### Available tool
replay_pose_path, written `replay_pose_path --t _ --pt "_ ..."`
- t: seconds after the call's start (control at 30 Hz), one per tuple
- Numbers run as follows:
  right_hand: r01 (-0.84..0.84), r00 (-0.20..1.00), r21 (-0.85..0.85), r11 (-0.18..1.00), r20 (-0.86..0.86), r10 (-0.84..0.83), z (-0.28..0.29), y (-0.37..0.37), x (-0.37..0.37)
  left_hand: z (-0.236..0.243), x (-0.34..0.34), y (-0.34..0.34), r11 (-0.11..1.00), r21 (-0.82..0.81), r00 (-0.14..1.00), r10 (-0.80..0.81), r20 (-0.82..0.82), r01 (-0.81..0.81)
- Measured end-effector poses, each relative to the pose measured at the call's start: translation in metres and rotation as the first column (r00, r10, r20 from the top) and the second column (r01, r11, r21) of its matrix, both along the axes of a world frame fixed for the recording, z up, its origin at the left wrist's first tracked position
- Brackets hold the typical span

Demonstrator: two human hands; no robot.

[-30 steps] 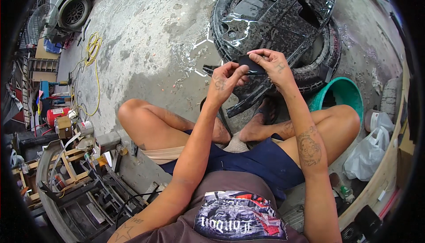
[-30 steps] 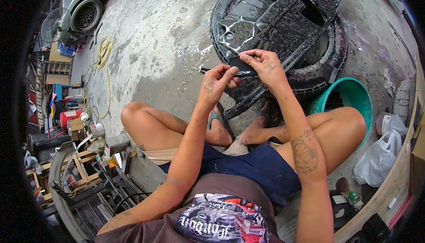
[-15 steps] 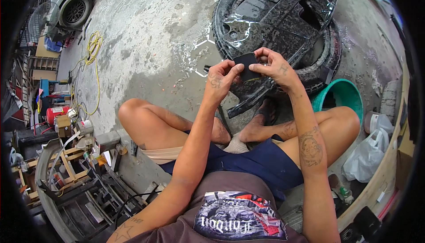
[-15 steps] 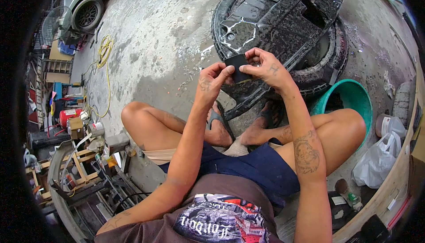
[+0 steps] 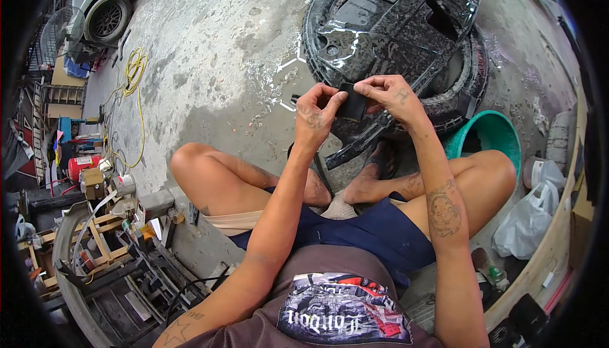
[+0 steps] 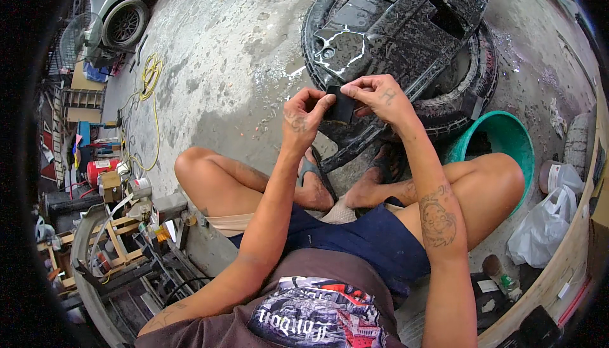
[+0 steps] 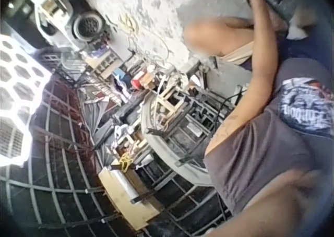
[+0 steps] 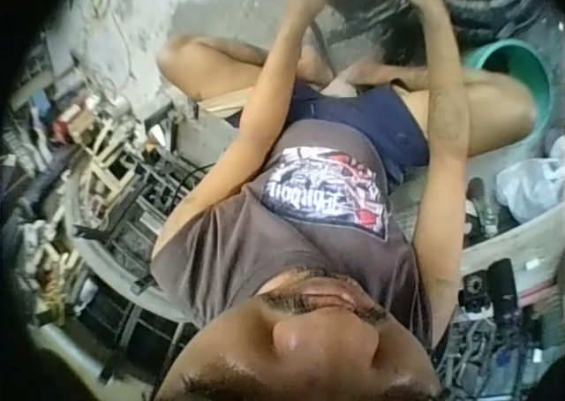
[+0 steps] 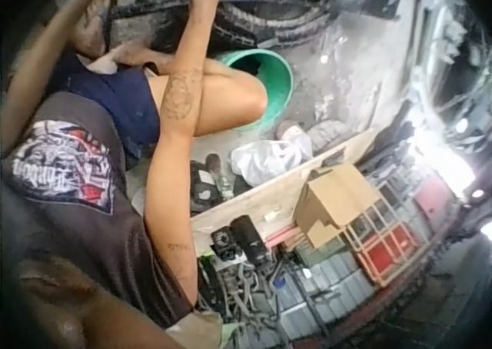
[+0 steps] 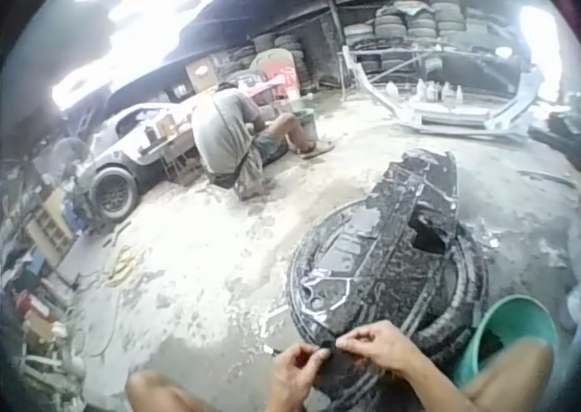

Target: Sanding and detailing the edges of a carbon fiber car component.

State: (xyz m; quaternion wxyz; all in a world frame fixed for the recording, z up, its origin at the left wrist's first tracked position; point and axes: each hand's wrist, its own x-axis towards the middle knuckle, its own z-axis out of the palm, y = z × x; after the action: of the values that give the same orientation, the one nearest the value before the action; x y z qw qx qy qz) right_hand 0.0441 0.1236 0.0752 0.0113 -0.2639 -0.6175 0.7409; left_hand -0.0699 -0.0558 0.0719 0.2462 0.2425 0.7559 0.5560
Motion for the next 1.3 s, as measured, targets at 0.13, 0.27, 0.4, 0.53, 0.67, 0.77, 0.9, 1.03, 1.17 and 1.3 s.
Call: replay_pose_path --t 0.13,0.27,0.4,0.53,0.67,0.77,0.9,1.03,1.17,1.3 --pt "0.081 0.997 0.031 0.996 -0.021 -0.080 -0.010 -0.009 -0.004 0.002 0.006 0.002 1.000 -0.023 0.975 -0.006 -0.221 0.001" --pt "0.272 0.962 0.011 0.962 -0.021 -0.272 -0.017 -0.015 -0.005 0.000 0.023 0.009 0.988 0.155 0.894 0.088 -0.440 -0.021" --pt "0.276 0.957 -0.069 0.959 -0.072 -0.281 -0.012 -0.017 -0.005 -0.004 0.028 0.011 0.966 0.249 0.974 0.122 -0.189 -0.073" --pt "0.247 0.963 -0.222 0.943 -0.054 -0.264 -0.002 -0.018 -0.005 -0.007 0.022 0.010 0.965 0.248 0.985 0.115 -0.131 -0.080" --pt "0.219 0.971 -0.170 0.961 -0.055 -0.231 0.001 -0.020 -0.005 -0.005 0.019 0.009 0.959 0.267 0.992 0.116 -0.057 -0.097" --pt "0.224 0.969 -0.164 0.961 -0.063 -0.237 0.000 -0.017 -0.005 -0.003 0.017 0.007 0.951 0.284 0.990 0.095 0.105 -0.122" --pt "0.138 0.985 -0.137 0.981 -0.086 -0.151 0.001 -0.010 -0.003 -0.003 0.012 0.002 0.970 0.233 0.991 0.038 0.125 -0.067" --pt "0.011 0.994 0.022 1.000 -0.108 -0.008 0.001 -0.005 -0.003 -0.005 0.007 -0.001 0.986 0.164 1.000 -0.020 -0.013 0.022" --pt "-0.071 0.993 0.102 0.992 -0.084 0.080 0.001 -0.001 0.000 -0.002 0.005 -0.005 0.986 0.140 0.994 -0.078 -0.072 0.088" --pt "-0.063 0.993 0.033 0.997 -0.098 0.066 0.002 0.000 0.002 0.006 0.005 -0.009 0.992 0.038 0.990 -0.114 -0.084 0.118"
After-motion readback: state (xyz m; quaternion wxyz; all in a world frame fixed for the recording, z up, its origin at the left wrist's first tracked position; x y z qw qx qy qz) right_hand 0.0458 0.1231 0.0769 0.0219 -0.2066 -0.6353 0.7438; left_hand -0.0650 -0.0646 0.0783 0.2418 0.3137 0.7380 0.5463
